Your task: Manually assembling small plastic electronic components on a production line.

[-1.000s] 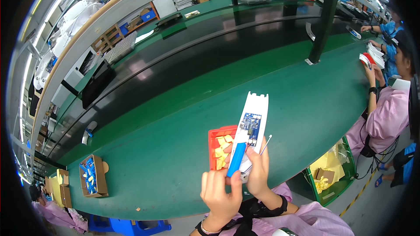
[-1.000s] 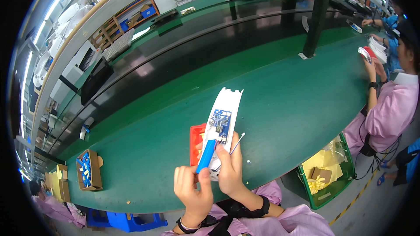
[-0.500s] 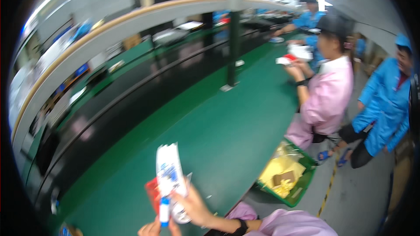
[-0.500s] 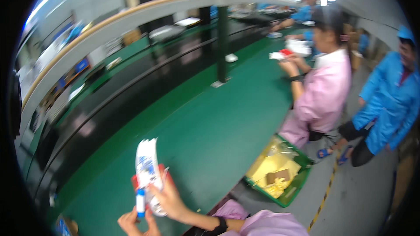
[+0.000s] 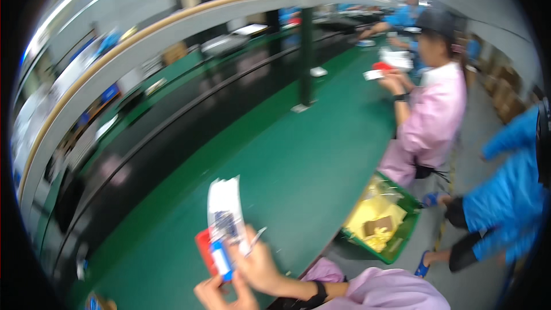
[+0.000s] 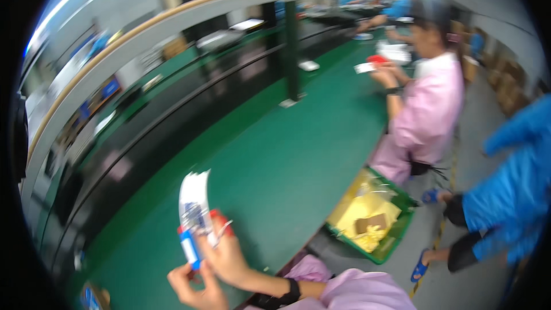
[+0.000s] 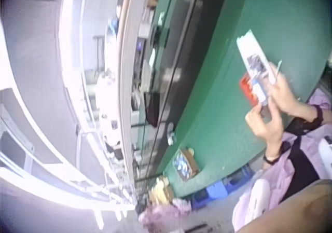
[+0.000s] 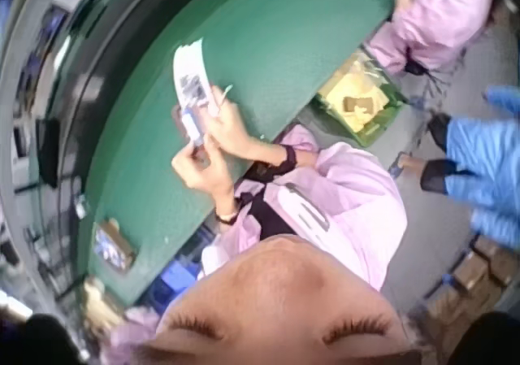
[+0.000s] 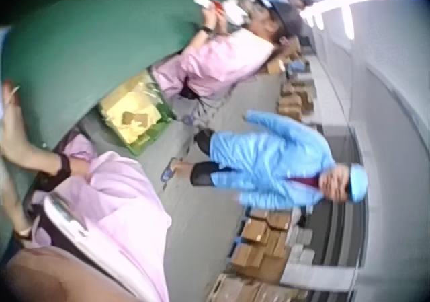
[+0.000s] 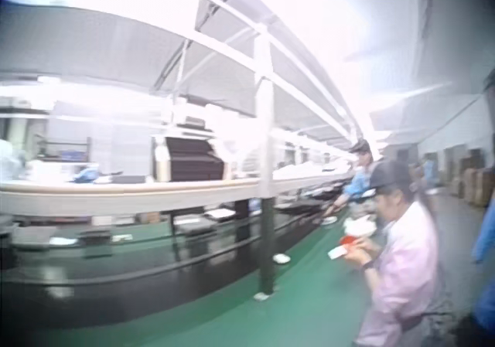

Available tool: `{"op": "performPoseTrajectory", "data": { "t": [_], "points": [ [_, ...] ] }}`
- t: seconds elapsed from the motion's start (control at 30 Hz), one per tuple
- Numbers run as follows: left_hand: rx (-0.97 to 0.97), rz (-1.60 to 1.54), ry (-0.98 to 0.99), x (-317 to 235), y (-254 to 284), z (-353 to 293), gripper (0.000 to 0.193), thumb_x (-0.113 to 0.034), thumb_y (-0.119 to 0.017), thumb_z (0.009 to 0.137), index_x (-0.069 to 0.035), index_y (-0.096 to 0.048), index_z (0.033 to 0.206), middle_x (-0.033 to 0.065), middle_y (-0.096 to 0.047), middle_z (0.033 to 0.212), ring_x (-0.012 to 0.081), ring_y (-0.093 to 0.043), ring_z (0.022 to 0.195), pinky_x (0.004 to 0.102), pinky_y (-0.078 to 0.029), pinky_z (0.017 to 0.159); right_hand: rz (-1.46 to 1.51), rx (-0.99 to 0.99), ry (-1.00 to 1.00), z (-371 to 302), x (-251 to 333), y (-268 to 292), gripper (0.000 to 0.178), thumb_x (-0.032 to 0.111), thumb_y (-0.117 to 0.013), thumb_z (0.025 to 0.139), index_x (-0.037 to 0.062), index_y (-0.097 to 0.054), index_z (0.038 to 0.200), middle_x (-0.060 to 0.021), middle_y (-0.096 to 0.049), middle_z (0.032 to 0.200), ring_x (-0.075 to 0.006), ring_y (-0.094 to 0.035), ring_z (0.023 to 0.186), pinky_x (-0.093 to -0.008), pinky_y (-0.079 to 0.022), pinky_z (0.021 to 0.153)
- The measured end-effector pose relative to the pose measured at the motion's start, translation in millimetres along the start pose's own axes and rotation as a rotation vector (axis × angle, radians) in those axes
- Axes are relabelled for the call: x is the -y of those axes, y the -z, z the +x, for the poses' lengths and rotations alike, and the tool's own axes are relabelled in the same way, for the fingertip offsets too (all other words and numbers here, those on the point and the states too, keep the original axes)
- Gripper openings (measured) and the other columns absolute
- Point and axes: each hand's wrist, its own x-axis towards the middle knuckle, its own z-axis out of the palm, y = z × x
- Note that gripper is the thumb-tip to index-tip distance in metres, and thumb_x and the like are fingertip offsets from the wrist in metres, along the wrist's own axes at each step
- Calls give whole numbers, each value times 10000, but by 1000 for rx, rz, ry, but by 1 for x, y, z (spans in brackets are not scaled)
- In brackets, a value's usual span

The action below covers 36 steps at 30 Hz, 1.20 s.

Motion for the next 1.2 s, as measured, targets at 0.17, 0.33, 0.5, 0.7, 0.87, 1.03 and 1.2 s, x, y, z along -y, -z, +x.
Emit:
{"op": "performPoseTrajectory", "data": {
  "t": [0.17, 0.33, 0.5, 0.7, 0.87, 1.03, 1.2],
  "points": [
    [104, -185, 122, -4, -3, -3, 211, -101, -720, 775, 8, -546, 825, 72, -480, 762, 158, -454, 637, 283, -370, 545, 322, 38, -126, 5, -13, 1, 315, 138, -519, 969, -11, -459, 1240, -110, -681, 950, -114, -646, 775, -258, -531, 661],
    [157, -194, 178, 0, 2, -4, 148, -109, -655, 833, 14, -573, 825, 67, -506, 729, 143, -453, 628, 255, -347, 507, 272, 150, -120, -3, -8, 0, 256, 168, -412, 1009, -8, -404, 1194, -184, -644, 949, -205, -672, 760, -300, -570, 655],
    [188, -66, 46, 5, 3, 2, 188, -144, -548, 914, 8, -572, 807, 61, -492, 674, 172, -432, 639, 293, -332, 508, 60, 219, -28, -4, -7, 7, 230, 111, -388, 1000, 10, -415, 1205, -118, -626, 965, -148, -629, 886, -273, -524, 741],
    [293, 8, 79, -1, 10, 15, 133, -102, -580, 889, 21, -561, 846, 136, -510, 730, 298, -465, 676, 398, -376, 587, -53, 245, 66, 5, 3, 11, 311, 52, -441, 947, -15, -383, 1245, -145, -630, 960, -173, -636, 847, -324, -498, 745],
    [287, 6, 62, -3, 8, 17, 172, -115, -521, 930, 3, -542, 807, 123, -515, 720, 290, -459, 677, 392, -374, 601, 42, 379, -76, 9, 11, 22, 424, 53, -419, 883, -27, -363, 1296, -135, -546, 1110, -173, -537, 1009, -312, -419, 887],
    [327, 97, 32, -5, 7, 18, 171, -137, -542, 922, 8, -532, 832, 130, -509, 736, 319, -466, 678, 421, -389, 581, 127, 385, -135, 6, 3, 20, 520, 106, -394, 831, -42, -342, 1326, -136, -490, 1204, -177, -472, 1127, -303, -359, 986],
    [356, 239, -90, -3, 4, 22, 176, -161, -584, 887, -22, -530, 795, 106, -483, 705, 291, -481, 662, 387, -406, 502, 328, 331, -187, 5, -1, 18, 429, 45, -411, 889, -24, -364, 1310, -111, -515, 1152, -156, -509, 1044, -285, -387, 931]
  ]
}}
